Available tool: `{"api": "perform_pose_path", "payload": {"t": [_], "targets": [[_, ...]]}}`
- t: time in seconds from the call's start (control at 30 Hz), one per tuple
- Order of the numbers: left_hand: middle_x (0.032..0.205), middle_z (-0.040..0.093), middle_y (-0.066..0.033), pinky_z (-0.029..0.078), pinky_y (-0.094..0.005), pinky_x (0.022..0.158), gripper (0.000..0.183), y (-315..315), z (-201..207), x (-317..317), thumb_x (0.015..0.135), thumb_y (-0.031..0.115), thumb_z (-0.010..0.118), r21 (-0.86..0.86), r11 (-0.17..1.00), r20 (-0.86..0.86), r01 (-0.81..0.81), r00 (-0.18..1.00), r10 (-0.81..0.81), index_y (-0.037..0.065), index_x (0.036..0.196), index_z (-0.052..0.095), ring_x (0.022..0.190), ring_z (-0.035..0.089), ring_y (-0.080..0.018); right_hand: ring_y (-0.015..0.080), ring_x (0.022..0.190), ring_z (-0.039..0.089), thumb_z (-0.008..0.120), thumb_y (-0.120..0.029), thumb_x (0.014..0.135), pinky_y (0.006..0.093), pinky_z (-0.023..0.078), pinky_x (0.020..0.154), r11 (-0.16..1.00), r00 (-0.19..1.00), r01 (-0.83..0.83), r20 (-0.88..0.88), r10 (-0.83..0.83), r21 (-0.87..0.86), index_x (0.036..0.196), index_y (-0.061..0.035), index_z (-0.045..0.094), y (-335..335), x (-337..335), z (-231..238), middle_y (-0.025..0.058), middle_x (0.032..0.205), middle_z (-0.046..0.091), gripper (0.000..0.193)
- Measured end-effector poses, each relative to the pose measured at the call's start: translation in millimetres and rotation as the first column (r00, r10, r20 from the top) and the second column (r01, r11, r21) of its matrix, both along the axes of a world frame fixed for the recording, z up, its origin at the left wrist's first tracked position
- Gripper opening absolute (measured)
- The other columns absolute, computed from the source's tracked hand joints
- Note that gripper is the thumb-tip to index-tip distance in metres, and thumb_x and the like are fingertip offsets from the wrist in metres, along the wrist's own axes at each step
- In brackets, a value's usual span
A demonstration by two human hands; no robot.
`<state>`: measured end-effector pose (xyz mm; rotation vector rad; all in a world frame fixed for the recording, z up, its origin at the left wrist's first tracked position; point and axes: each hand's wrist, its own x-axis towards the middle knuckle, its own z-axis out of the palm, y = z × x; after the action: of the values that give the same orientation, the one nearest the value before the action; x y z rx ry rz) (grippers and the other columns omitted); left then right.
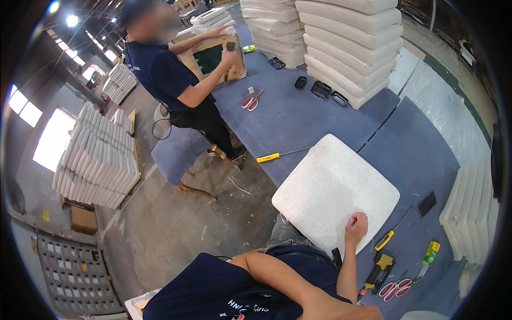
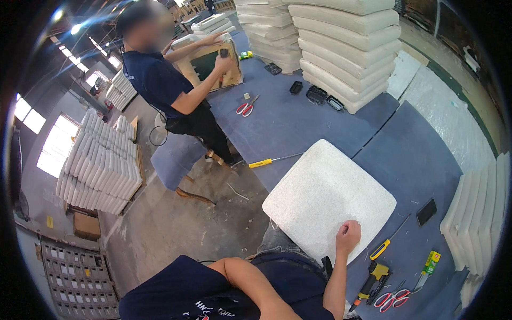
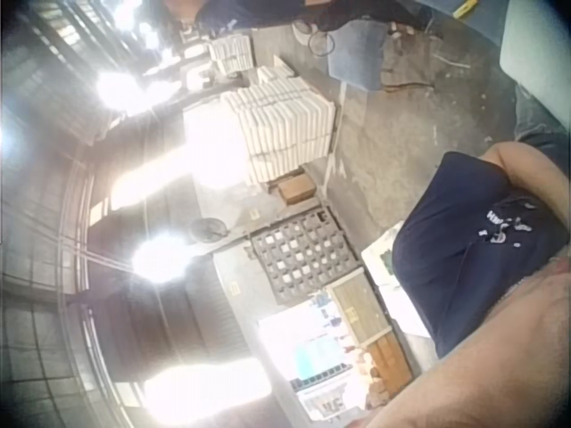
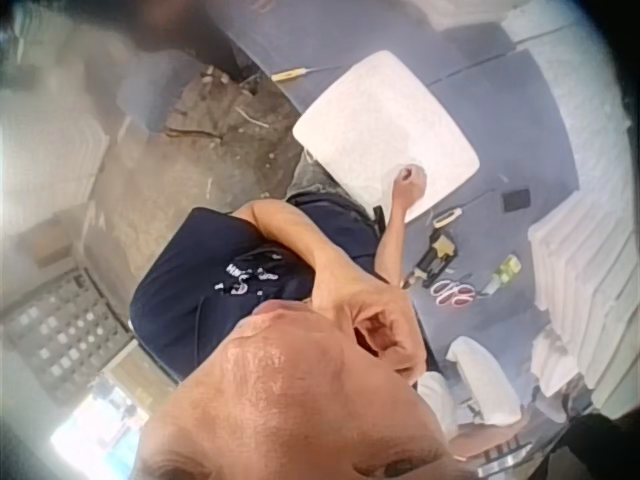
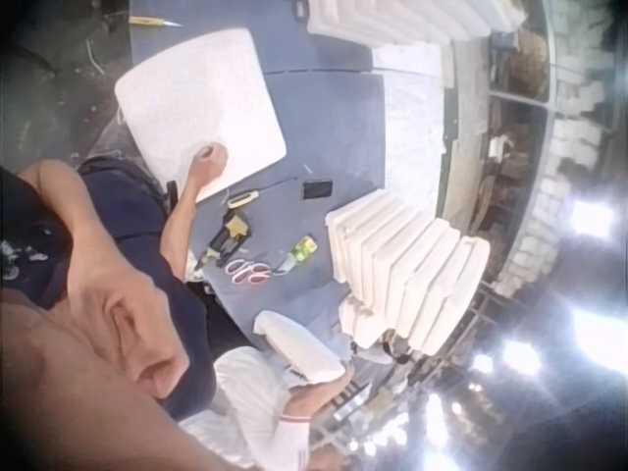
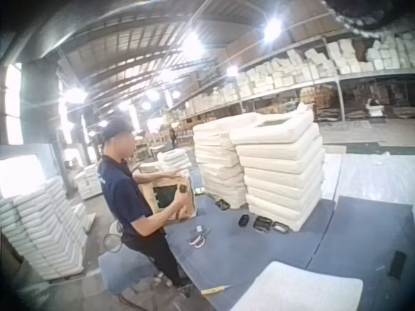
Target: The person wraps white foam pieces with a white non-woven fabric using a handheld yellow tape dispenser to secure the edges. The person repeatedly picks up foam, wraps it, applies tape, and stacks the finished units on a table.
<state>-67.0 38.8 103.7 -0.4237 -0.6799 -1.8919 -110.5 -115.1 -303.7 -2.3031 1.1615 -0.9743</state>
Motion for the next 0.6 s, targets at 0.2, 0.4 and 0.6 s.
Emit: {"api": "perform_pose_path", "payload": {"t": [0.2, 0.4, 0.6], "targets": [[0.116, 0.072, -0.0205, 0.057, -0.033, 0.085, 0.033, -1.5, -1.7, -1.9, 0.102, 0.015, 0.072, 0.001, 1.0, -0.004, 0.004, 1.0, -0.004, -0.013, 0.118, 0.067, 0.104, 0.071, -0.0221, 0.0323, 0.079, 0.059, 0.06, 0.001, 0.08, 0.0447, 0.046, 0.07, 1.0, 1.0, -0.011, 0.003, 0.011, -0.021, 0.081, -0.0067, 0.054, -1.0, 0.7, 0.1, 0.0099, 0.083, 0.059, 0.009], [0.115, 0.071, -0.0202, 0.057, -0.0329, 0.085, 0.034, -2.8, -1.8, -0.9, 0.101, 0.016, 0.072, 0.0, 1.0, -0.006, 0.001, 1.0, -0.001, -0.013, 0.118, 0.067, 0.104, 0.071, -0.022, 0.0324, 0.079, 0.059, 0.06, 0.0, 0.081, 0.0452, 0.047, 0.069, 1.0, 1.0, -0.007, -0.021, 0.007, 0.001, 0.08, -0.007, 0.054, -1.7, -0.8, -1.5, 0.0098, 0.082, 0.059, 0.009], [0.115, 0.071, -0.0199, 0.057, -0.0328, 0.085, 0.034, -2.4, -1.5, 1.8, 0.101, 0.016, 0.073, -0.005, 1.0, -0.005, 0.001, 1.0, -0.001, -0.013, 0.118, 0.066, 0.103, 0.071, -0.0218, 0.0327, 0.079, 0.059, 0.06, -0.001, 0.081, 0.0454, 0.047, 0.07, 1.0, 1.0, -0.006, -0.006, 0.006, -0.017, 0.081, -0.0069, 0.055, -1.6, -0.5, 0.0, 0.01, 0.082, 0.059, 0.008]]}}
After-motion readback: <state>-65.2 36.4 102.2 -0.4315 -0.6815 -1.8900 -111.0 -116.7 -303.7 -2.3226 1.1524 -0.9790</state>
